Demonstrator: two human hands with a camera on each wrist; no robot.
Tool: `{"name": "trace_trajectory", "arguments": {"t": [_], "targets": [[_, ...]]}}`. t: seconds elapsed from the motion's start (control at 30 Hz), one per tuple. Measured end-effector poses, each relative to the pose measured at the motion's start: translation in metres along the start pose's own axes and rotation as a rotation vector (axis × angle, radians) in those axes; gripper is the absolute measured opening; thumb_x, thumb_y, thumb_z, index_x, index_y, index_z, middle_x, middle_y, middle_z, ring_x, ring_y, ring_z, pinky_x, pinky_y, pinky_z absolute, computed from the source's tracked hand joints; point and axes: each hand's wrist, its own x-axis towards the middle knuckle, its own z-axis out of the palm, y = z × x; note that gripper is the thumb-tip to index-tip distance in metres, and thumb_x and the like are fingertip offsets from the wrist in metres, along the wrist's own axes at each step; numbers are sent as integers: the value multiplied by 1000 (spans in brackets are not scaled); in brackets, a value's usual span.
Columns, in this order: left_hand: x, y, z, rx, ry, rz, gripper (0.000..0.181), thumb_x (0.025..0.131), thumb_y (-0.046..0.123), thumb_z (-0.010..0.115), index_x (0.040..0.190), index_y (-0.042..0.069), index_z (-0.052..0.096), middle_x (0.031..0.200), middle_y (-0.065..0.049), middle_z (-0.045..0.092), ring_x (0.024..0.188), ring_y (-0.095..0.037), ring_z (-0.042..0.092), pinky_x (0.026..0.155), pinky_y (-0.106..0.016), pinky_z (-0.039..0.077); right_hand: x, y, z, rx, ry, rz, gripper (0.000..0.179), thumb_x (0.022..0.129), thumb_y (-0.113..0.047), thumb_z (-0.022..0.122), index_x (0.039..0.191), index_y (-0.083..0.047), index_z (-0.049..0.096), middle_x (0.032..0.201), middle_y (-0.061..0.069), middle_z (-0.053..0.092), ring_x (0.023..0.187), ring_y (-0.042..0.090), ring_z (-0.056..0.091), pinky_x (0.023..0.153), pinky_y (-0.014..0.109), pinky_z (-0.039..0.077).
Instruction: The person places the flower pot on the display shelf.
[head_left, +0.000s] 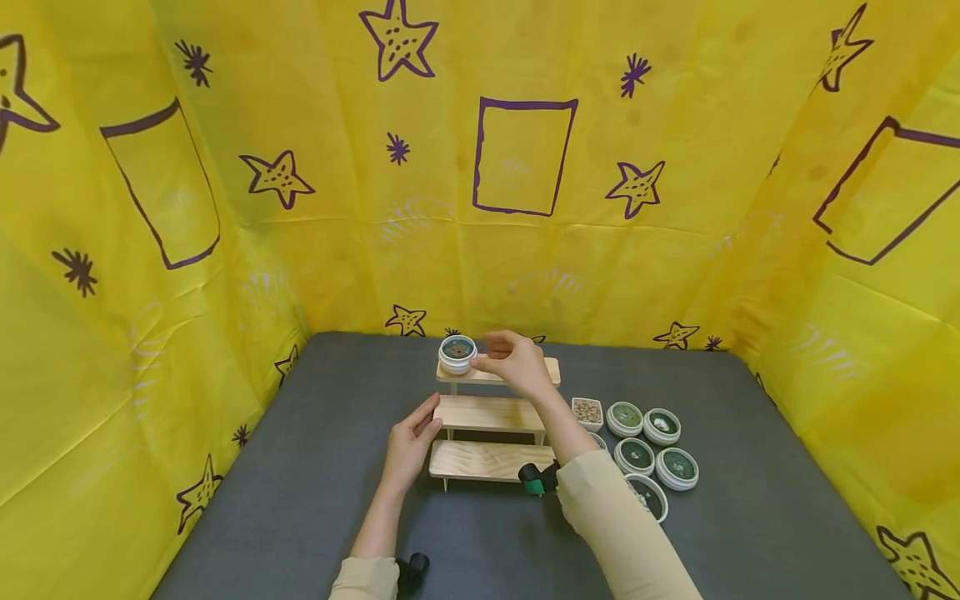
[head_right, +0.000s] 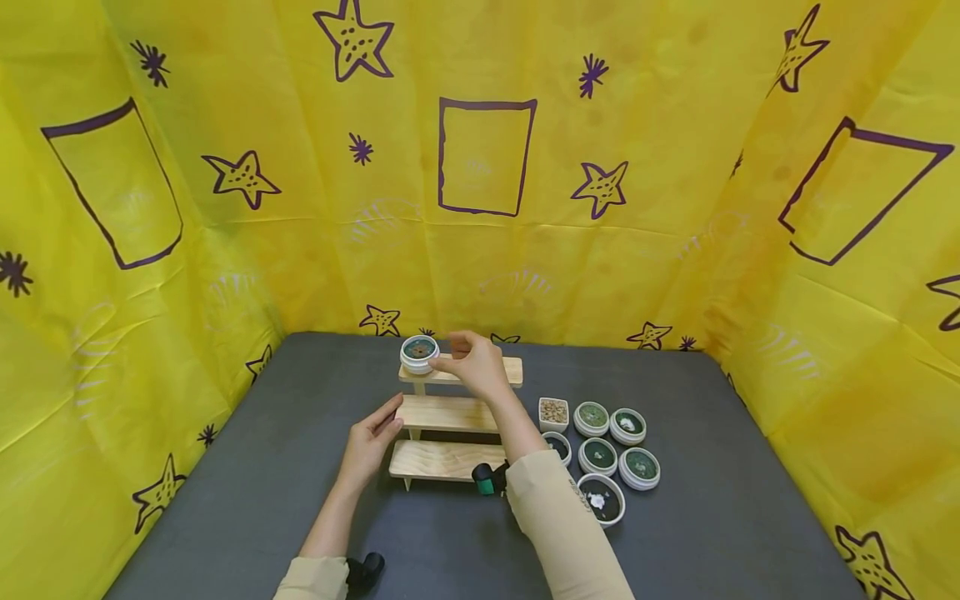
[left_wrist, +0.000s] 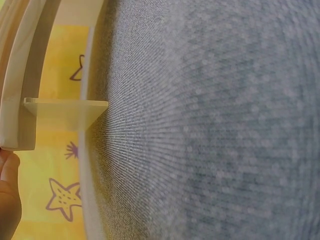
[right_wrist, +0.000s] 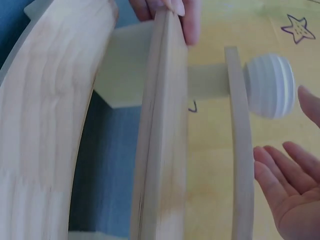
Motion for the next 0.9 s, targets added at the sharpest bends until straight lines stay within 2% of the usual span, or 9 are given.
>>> {"name": "trace_trajectory", "arguments": {"t": [0.17, 0.33, 0.6, 0.9], "targets": [[0, -1, 0, -25, 6, -10, 44, 95, 1, 61, 138, -4, 53, 147, -20, 51, 137, -32, 48, 104, -12, 44, -5, 9, -16, 26, 13, 3, 56, 80, -34, 83, 129, -17, 63, 132, 10, 66, 120, 27, 65, 97, 42, 58], [1, -1, 0, -29, 6, -4, 44, 95, 1, 61, 138, -4, 54, 147, -20, 51, 136, -32, 48, 106, -16, 44, -14, 12, -32, 30, 24, -12, 56, 81, -34, 81, 131, -17, 62, 133, 13, 66, 121, 28, 65, 98, 41, 58], [0, -2, -1, -17, 12, -11, 44, 95, 1, 61, 138, -4, 54, 147, -20, 51, 136, -33, 49, 104, -12, 44, -34, 18, -46, 9, 50, -16, 57, 80, -34, 83, 132, -21, 62, 131, 9, 67, 121, 28, 64, 100, 43, 56], [0, -2, 1, 2, 9, -2, 43, 95, 2, 60, 138, -4, 54, 147, -21, 51, 137, -35, 48, 109, -24, 44, -64, 41, -61, 13, 55, -95, 61, 81, -30, 82, 134, -11, 59, 131, 15, 66, 123, 30, 63, 101, 36, 56]]}}
